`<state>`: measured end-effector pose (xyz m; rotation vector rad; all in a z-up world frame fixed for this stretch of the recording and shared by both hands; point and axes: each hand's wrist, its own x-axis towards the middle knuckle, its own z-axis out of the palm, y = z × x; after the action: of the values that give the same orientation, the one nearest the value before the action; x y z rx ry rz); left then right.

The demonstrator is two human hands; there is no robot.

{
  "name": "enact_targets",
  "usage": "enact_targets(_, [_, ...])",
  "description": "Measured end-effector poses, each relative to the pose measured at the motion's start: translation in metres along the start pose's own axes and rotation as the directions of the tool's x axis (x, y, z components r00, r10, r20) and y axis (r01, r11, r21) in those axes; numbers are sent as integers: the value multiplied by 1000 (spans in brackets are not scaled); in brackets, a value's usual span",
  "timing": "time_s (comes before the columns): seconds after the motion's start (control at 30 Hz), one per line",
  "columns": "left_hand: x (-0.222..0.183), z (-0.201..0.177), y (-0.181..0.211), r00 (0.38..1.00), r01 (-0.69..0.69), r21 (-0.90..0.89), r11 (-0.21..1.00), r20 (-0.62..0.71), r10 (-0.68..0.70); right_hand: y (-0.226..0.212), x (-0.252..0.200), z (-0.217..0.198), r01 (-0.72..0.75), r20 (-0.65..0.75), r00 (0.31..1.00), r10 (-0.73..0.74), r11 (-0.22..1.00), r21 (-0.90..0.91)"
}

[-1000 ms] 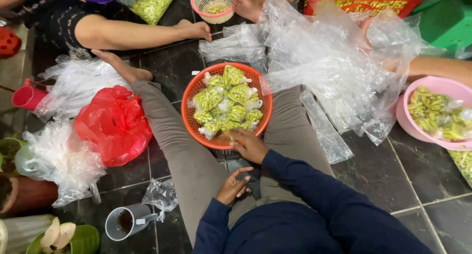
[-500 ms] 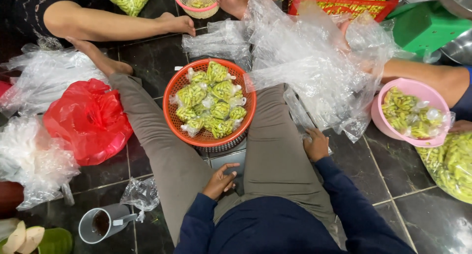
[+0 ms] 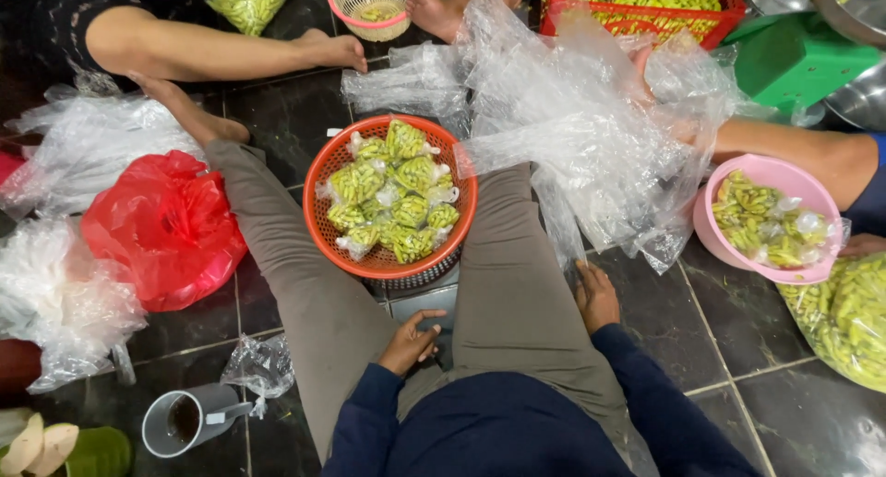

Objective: A person sitting on the floor manually packs small green vegetables into individual plastic bags from a large bowl.

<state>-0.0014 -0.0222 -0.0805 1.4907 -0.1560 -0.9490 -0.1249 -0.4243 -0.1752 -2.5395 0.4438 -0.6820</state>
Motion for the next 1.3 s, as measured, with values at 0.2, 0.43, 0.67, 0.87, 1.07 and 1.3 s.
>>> enact_targets(0.2, [8,-2,-9,997,-38,20,999,69,36,-81,48,-88,125,-263,961,-80,980,156])
enact_targets(0.43, [10,2,-8,1000,-1,35,999,24,0,-107,156,-108,154,-144,981,-129,972,176])
enact_targets(0.67, [9,5,-12,999,7,65,998,-40,-5,-71,260,-6,176,191,977,-97,873,-455])
enact_targets(0.87, [0,7,-12,999,-2,94,996,-51,7,-89,272,49,648,229,761,-607,702,-295])
enact_targets(1.07, [-6,13,-5,998,4,56,998,-57,-1,-4,348,87,654,398,749,-529,500,-568])
enact_targets(1.3, [-12,22,4,997,49,49,998,-69,-46,28,425,104,333,189,943,-275,790,-515])
